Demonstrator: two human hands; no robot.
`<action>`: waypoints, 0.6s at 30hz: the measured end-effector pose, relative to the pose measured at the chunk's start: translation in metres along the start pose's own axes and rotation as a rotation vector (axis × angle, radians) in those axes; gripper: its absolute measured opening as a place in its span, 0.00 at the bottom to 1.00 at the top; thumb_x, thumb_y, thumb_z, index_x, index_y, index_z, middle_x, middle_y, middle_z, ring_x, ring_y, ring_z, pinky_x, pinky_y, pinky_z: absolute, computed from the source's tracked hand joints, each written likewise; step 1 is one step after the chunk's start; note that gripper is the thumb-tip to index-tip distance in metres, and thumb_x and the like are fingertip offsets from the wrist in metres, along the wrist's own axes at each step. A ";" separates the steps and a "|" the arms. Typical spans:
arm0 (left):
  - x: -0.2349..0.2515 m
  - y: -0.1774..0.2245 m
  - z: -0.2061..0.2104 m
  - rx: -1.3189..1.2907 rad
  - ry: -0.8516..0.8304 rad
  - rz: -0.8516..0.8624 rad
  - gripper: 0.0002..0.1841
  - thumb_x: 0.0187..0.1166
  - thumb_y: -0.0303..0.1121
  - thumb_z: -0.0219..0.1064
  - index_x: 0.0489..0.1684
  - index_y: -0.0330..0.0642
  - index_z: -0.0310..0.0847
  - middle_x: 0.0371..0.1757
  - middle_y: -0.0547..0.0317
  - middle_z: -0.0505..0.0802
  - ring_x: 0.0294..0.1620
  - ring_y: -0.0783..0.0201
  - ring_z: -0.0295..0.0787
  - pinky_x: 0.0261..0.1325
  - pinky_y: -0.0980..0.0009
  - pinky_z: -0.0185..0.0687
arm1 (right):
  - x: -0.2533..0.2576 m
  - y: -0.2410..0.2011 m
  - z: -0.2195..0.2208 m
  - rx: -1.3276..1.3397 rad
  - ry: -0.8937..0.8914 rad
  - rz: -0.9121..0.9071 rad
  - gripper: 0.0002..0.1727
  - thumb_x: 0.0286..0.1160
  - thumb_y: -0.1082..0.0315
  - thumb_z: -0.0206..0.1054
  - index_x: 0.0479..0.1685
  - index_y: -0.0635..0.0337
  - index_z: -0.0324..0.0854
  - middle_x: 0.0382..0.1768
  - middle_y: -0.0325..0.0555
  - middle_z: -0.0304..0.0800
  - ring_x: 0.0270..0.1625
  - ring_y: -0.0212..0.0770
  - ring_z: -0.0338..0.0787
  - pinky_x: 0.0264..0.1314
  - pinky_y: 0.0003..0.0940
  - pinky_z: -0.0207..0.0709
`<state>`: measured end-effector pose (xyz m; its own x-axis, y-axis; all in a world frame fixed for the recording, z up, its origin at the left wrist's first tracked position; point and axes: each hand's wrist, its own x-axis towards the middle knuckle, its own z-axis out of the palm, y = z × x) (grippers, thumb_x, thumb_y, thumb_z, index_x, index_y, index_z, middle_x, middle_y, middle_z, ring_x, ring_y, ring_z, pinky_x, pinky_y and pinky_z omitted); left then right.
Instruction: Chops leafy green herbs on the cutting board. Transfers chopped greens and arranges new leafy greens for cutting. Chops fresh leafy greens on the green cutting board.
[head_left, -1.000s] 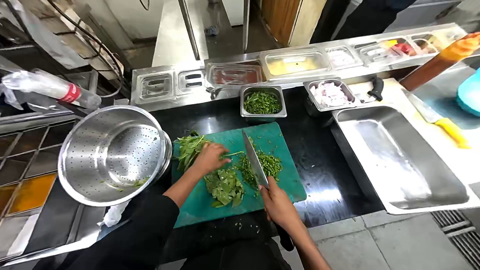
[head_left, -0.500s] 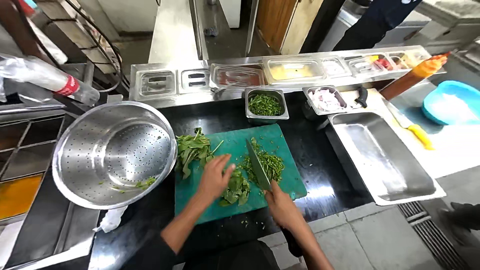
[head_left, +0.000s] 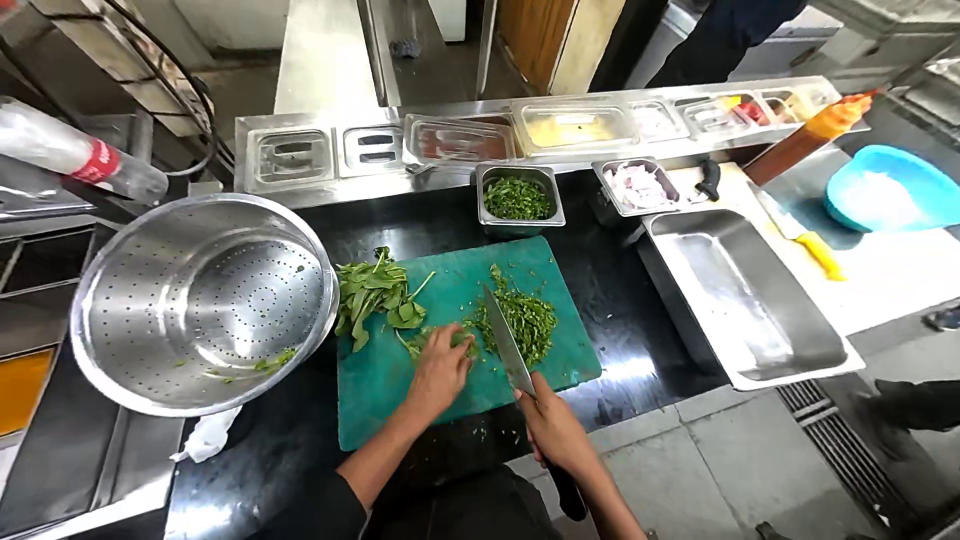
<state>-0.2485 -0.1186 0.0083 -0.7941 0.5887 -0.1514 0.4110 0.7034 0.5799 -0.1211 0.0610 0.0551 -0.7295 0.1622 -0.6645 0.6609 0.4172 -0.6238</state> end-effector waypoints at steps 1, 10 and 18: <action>0.006 0.001 -0.012 -0.034 -0.037 -0.055 0.17 0.87 0.40 0.64 0.64 0.43 0.90 0.82 0.44 0.77 0.86 0.43 0.65 0.88 0.47 0.59 | 0.000 0.000 -0.001 0.004 -0.010 -0.009 0.21 0.96 0.51 0.47 0.75 0.55 0.63 0.23 0.45 0.78 0.16 0.41 0.83 0.23 0.39 0.83; 0.000 -0.022 0.020 0.305 0.219 0.198 0.22 0.81 0.24 0.65 0.75 0.38 0.80 0.67 0.36 0.86 0.69 0.39 0.85 0.68 0.48 0.84 | 0.009 0.007 -0.002 -0.067 -0.086 -0.048 0.23 0.96 0.50 0.45 0.77 0.54 0.63 0.26 0.46 0.80 0.20 0.41 0.85 0.27 0.40 0.84; -0.031 -0.014 0.049 0.526 0.332 0.223 0.28 0.88 0.41 0.51 0.79 0.32 0.75 0.80 0.40 0.81 0.82 0.42 0.76 0.84 0.43 0.66 | 0.016 0.010 0.006 -0.144 -0.153 -0.084 0.24 0.96 0.50 0.44 0.79 0.54 0.63 0.35 0.52 0.85 0.30 0.49 0.90 0.39 0.48 0.86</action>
<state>-0.2073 -0.1271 -0.0342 -0.7256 0.6481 0.2313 0.6789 0.7290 0.0872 -0.1251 0.0625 0.0362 -0.7381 -0.0114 -0.6746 0.5593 0.5487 -0.6213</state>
